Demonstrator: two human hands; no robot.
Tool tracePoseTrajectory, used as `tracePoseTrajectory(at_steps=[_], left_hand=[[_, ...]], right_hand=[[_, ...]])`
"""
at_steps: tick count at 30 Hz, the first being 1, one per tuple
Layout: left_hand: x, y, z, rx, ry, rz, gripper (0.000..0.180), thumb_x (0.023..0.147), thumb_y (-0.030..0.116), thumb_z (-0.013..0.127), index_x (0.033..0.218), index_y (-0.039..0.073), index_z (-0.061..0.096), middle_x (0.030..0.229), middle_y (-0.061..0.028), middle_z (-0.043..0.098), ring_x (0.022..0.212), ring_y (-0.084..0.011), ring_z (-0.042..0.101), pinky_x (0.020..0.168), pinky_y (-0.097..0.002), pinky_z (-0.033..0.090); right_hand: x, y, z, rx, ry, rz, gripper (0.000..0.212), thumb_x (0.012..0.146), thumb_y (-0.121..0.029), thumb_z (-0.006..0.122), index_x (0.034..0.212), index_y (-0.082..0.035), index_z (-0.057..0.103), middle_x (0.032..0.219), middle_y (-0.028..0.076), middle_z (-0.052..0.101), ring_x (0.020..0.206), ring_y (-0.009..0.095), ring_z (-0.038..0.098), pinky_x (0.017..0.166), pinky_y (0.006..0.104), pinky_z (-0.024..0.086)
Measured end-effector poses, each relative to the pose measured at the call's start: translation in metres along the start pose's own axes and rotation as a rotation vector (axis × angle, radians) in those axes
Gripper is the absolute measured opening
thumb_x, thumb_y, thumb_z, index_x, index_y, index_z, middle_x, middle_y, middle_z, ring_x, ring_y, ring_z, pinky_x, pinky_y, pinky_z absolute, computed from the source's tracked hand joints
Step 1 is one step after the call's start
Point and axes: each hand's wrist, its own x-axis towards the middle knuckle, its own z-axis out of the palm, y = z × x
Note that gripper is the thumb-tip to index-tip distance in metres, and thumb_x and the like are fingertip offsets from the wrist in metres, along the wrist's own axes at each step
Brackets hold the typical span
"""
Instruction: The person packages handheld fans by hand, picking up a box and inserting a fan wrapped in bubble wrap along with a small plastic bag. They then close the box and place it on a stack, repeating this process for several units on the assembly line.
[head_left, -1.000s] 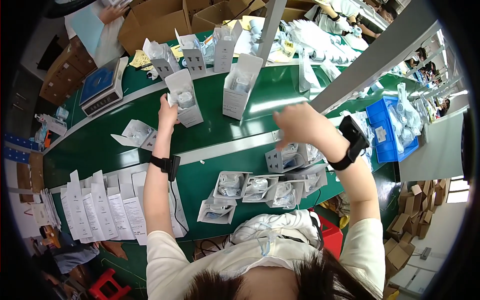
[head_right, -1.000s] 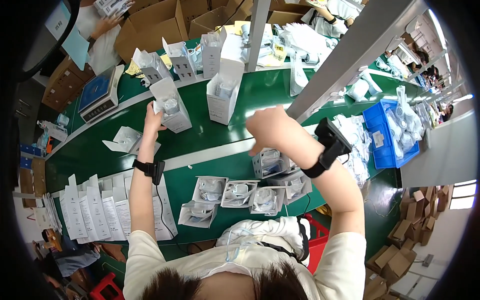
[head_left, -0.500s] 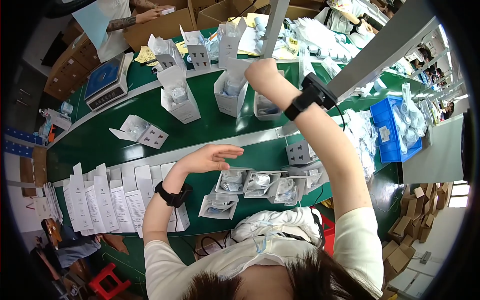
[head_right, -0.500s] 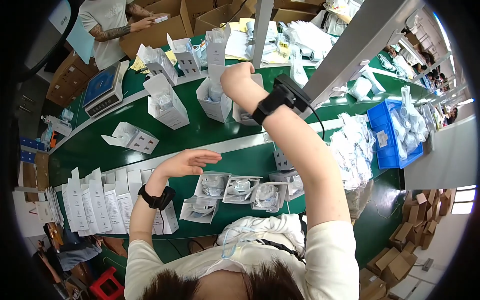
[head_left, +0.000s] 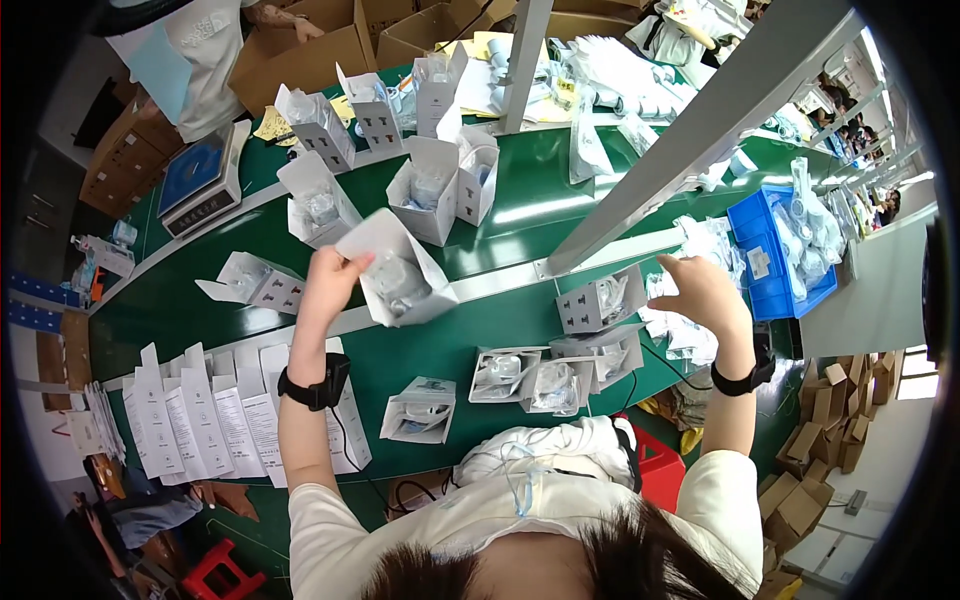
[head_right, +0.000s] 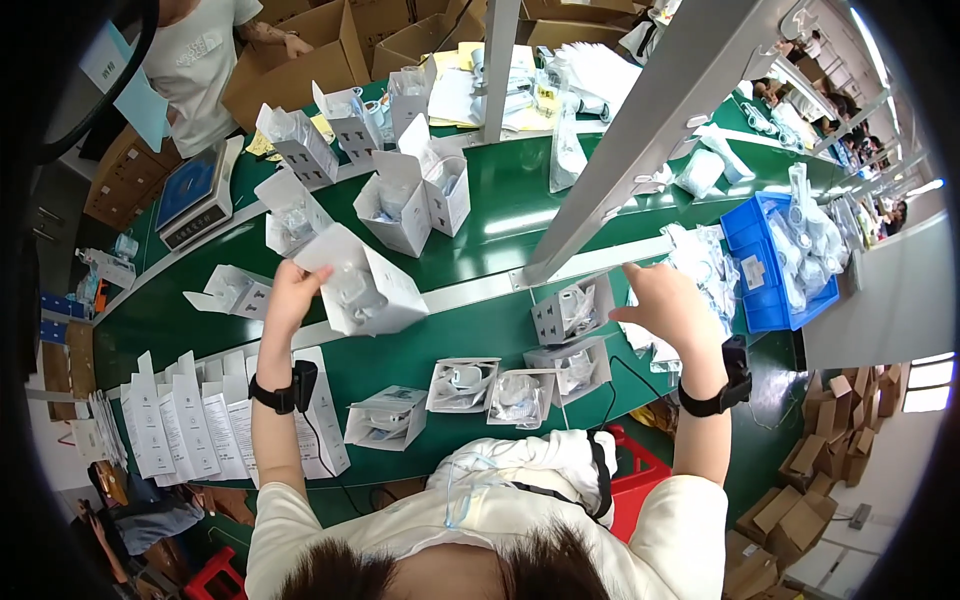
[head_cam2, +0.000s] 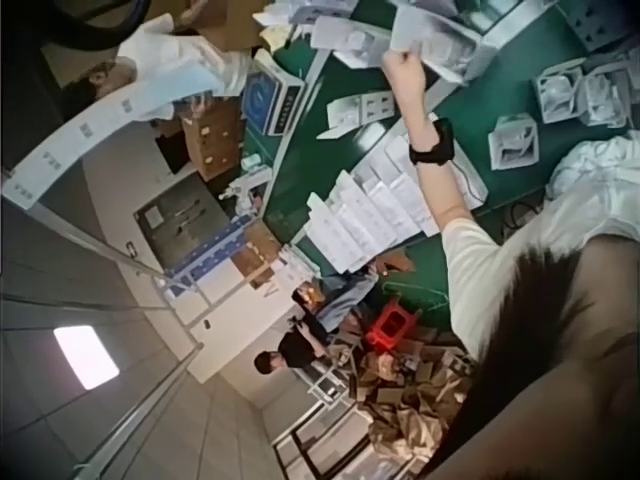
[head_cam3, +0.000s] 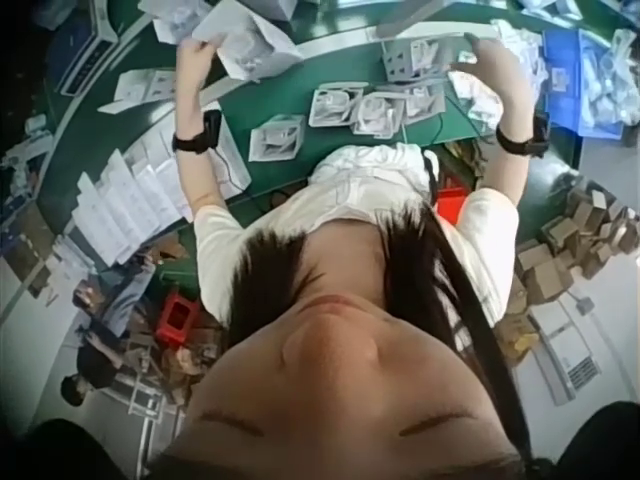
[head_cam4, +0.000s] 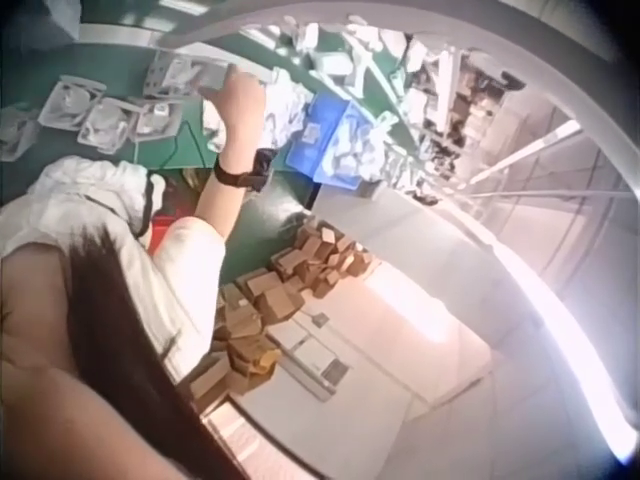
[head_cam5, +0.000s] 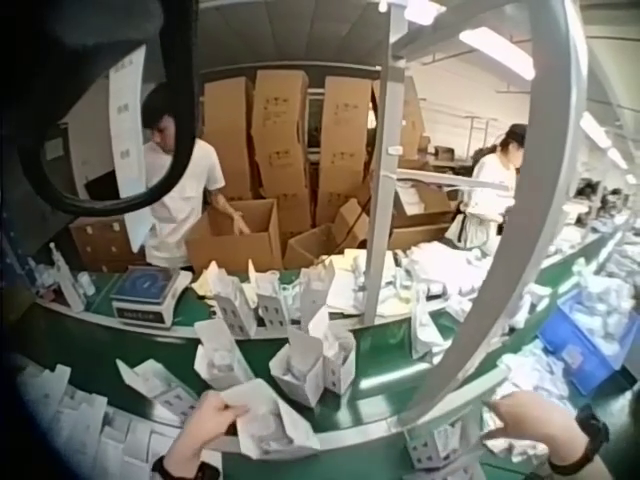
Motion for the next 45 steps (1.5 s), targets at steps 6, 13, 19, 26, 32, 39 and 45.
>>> tracePoseTrajectory(at_steps=[6, 13, 19, 26, 32, 39, 45], left_hand=[[0.036, -0.046, 0.002, -0.095, 0.199, -0.11, 0.022, 0.078, 0.009, 0.057, 0.098, -0.002, 0.057, 0.077, -0.0049, 0.059, 0.068, -0.0089, 0.051, 0.058, -0.0235, 0.041], [-0.032, -0.018, -0.002, 0.098, 0.322, -0.08, 0.044, 0.075, 0.001, 0.055, 0.117, 0.003, 0.042, 0.12, -0.0112, 0.044, 0.109, -0.02, 0.046, 0.086, -0.0277, 0.039], [-0.167, 0.023, -0.013, 0.691, -0.272, -0.131, 0.077, 0.059, -0.002, 0.066, 0.127, 0.009, 0.032, 0.125, -0.0132, 0.041, 0.119, -0.0263, 0.038, 0.093, -0.0324, 0.034], [-0.185, -0.046, 0.061, -0.081, -0.248, -0.264, 0.103, 0.047, 0.008, 0.08, 0.131, 0.006, 0.021, 0.135, -0.014, 0.028, 0.125, -0.0258, 0.028, 0.103, -0.0325, 0.022], [-0.172, -0.027, 0.058, -0.19, -0.035, -0.214, 0.098, 0.046, 0.003, 0.079, 0.128, 0.006, 0.026, 0.124, -0.0117, 0.041, 0.117, -0.0226, 0.038, 0.097, -0.0325, 0.031], [-0.044, 0.022, 0.065, -0.081, -0.014, 0.122, 0.091, 0.05, 0.001, 0.076, 0.127, 0.006, 0.028, 0.122, -0.01, 0.042, 0.113, -0.0215, 0.041, 0.093, -0.0319, 0.033], [0.04, -0.019, 0.164, -0.109, 0.064, 0.25, 0.085, 0.057, 0.0, 0.072, 0.129, 0.01, 0.027, 0.124, -0.0101, 0.04, 0.116, -0.0209, 0.039, 0.093, -0.0328, 0.034]], right_hand=[[0.055, 0.061, 0.095, 0.78, 0.126, -0.435, 0.045, 0.07, -0.017, 0.065, 0.11, -0.003, 0.051, 0.102, 0.012, 0.056, 0.102, 0.023, 0.05, 0.083, 0.0345, 0.04], [0.062, 0.087, 0.13, 1.72, 0.094, 0.051, 0.034, 0.079, -0.01, 0.054, 0.11, 0.001, 0.048, 0.101, 0.007, 0.055, 0.09, 0.016, 0.053, 0.082, 0.0276, 0.041], [0.073, 0.135, 0.058, 1.771, 0.405, 0.044, 0.029, 0.081, -0.004, 0.048, 0.108, 0.004, 0.046, 0.1, 0.013, 0.055, 0.089, 0.023, 0.057, 0.077, 0.0342, 0.048], [0.252, 0.132, 0.071, 0.743, 0.508, -0.141, 0.033, 0.082, -0.025, 0.054, 0.108, -0.005, 0.049, 0.094, 0.006, 0.057, 0.08, 0.019, 0.057, 0.068, 0.0287, 0.046], [0.258, 0.097, 0.092, 0.964, 0.515, -0.134, 0.038, 0.081, -0.025, 0.056, 0.111, -0.004, 0.049, 0.103, 0.009, 0.055, 0.088, 0.021, 0.054, 0.075, 0.0304, 0.043], [0.052, 0.103, 0.139, 1.207, -0.443, -0.518, 0.111, 0.052, -0.031, 0.081, 0.137, -0.009, 0.013, 0.141, 0.011, 0.016, 0.13, 0.023, 0.014, 0.104, 0.0409, 0.011], [-0.003, 0.05, 0.185, 1.127, -0.116, -0.391, 0.096, 0.053, -0.02, 0.079, 0.13, -0.003, 0.025, 0.131, 0.014, 0.031, 0.12, 0.024, 0.033, 0.099, 0.0329, 0.026]])
